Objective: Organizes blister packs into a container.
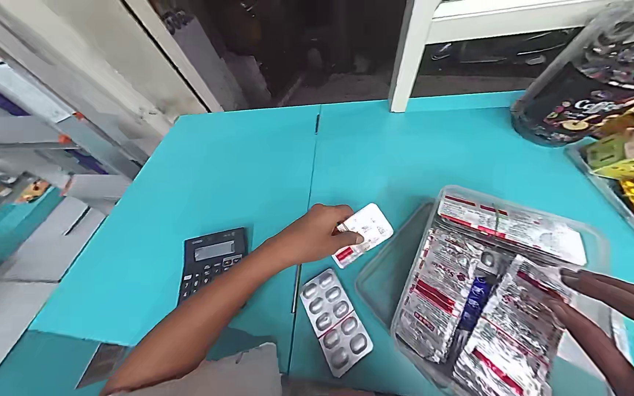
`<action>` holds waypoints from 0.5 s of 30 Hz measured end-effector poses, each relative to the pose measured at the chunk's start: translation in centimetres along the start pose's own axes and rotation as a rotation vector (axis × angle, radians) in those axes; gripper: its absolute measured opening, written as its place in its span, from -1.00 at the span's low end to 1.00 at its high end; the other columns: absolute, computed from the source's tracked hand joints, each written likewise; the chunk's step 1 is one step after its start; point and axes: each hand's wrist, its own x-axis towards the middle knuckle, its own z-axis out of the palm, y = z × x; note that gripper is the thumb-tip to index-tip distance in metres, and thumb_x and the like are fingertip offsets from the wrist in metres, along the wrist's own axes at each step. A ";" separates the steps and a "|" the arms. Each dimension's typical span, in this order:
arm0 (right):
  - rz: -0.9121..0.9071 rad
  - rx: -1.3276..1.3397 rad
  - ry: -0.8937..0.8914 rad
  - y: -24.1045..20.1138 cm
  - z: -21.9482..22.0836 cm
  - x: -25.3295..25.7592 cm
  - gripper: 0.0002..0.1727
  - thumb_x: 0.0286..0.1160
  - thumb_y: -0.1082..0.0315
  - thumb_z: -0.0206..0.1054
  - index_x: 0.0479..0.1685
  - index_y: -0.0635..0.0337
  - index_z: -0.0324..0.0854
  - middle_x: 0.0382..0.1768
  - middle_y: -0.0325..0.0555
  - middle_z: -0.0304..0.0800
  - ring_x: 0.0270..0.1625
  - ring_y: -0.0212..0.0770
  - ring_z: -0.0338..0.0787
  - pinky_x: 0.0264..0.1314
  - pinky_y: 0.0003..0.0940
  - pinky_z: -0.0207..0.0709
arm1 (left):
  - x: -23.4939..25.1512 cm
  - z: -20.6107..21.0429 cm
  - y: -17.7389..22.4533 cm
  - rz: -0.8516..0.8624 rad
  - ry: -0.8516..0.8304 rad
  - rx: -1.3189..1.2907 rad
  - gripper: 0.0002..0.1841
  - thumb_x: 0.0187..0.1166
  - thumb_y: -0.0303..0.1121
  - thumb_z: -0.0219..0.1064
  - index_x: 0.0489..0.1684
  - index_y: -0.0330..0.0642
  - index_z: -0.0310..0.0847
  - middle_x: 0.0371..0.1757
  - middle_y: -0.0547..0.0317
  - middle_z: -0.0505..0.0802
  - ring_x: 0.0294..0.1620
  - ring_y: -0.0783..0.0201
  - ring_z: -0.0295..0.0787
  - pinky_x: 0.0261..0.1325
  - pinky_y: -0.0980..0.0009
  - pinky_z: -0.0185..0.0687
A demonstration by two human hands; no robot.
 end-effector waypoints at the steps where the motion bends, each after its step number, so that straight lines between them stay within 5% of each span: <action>1: 0.007 0.067 0.033 -0.5 0.1 -0.2 -0.55 0.65 0.09 0.38 0.13 0.39 0.71 0.14 0.33 0.83 0.35 0.17 0.74 0.62 0.03 0.31 | -0.3 0.3 1.3 0.082 0.030 -0.122 -0.71 0.72 -0.23 0.30 0.15 -0.28 0.64 -0.09 0.18 0.89 -0.11 0.52 0.84 0.02 0.53 0.75; 3: 0.004 0.288 0.055 -1.6 0.4 -0.3 -0.41 0.65 0.10 0.38 0.44 0.43 0.52 0.40 0.31 0.69 0.50 -0.04 0.67 0.57 -0.21 0.49 | -1.0 2.1 4.8 0.272 0.062 -0.293 -0.74 0.78 -0.27 0.19 0.15 -0.29 0.61 -0.22 0.30 0.87 -0.21 0.62 0.80 -0.09 0.63 0.73; 5: -0.015 0.555 0.037 -2.2 1.3 0.5 -0.35 0.67 0.18 0.36 0.67 0.24 0.31 0.56 -0.07 0.60 0.52 -0.34 0.65 0.48 -0.41 0.63 | -1.3 4.3 7.9 0.424 0.025 -0.287 -0.68 0.84 -0.32 0.07 0.23 -0.41 0.57 -0.19 0.15 0.86 -0.24 0.56 0.76 -0.11 0.60 0.68; 8: 0.028 0.681 0.046 -1.3 0.5 0.8 -0.50 0.62 0.29 0.39 0.53 0.11 0.53 0.33 -0.44 0.78 0.19 -0.58 0.79 0.19 -0.62 0.73 | -1.6 6.6 9.2 0.589 -0.044 -0.038 -0.62 0.78 -0.38 0.12 0.42 -0.46 0.52 0.11 -0.15 0.84 0.09 0.24 0.83 0.20 0.40 0.70; 10: 0.078 0.613 0.028 0.4 -0.9 -0.2 -0.58 0.64 0.29 0.37 0.45 0.11 0.59 0.24 -0.41 0.83 0.12 -0.60 0.81 0.14 -0.64 0.74 | -3.0 6.0 6.9 0.682 -0.066 0.258 -0.47 0.73 -0.20 0.25 0.59 -0.33 0.44 0.52 -0.14 0.66 0.50 0.13 0.65 0.51 0.34 0.54; 13: 0.129 0.351 -0.022 1.1 -0.9 -1.9 -0.61 0.71 0.18 0.29 0.31 0.26 0.67 -0.06 -0.11 0.86 -0.16 -0.54 0.77 -0.08 -0.62 0.68 | -5.8 4.7 3.2 0.638 -0.224 0.399 -0.51 0.52 -0.30 0.46 0.42 -0.30 0.61 0.56 -0.18 0.63 0.44 -0.15 0.67 0.38 0.00 0.63; 15: 0.125 0.086 -0.036 -1.0 -0.6 -2.5 -0.65 0.70 0.12 0.29 0.16 0.21 0.75 -0.06 0.04 0.88 -0.12 -0.20 0.77 -0.06 -0.34 0.59 | -7.3 5.0 2.7 0.563 -0.281 0.459 -0.46 0.55 -0.40 0.43 0.55 -0.27 0.51 0.66 -0.17 0.54 0.52 -0.28 0.58 0.41 -0.11 0.58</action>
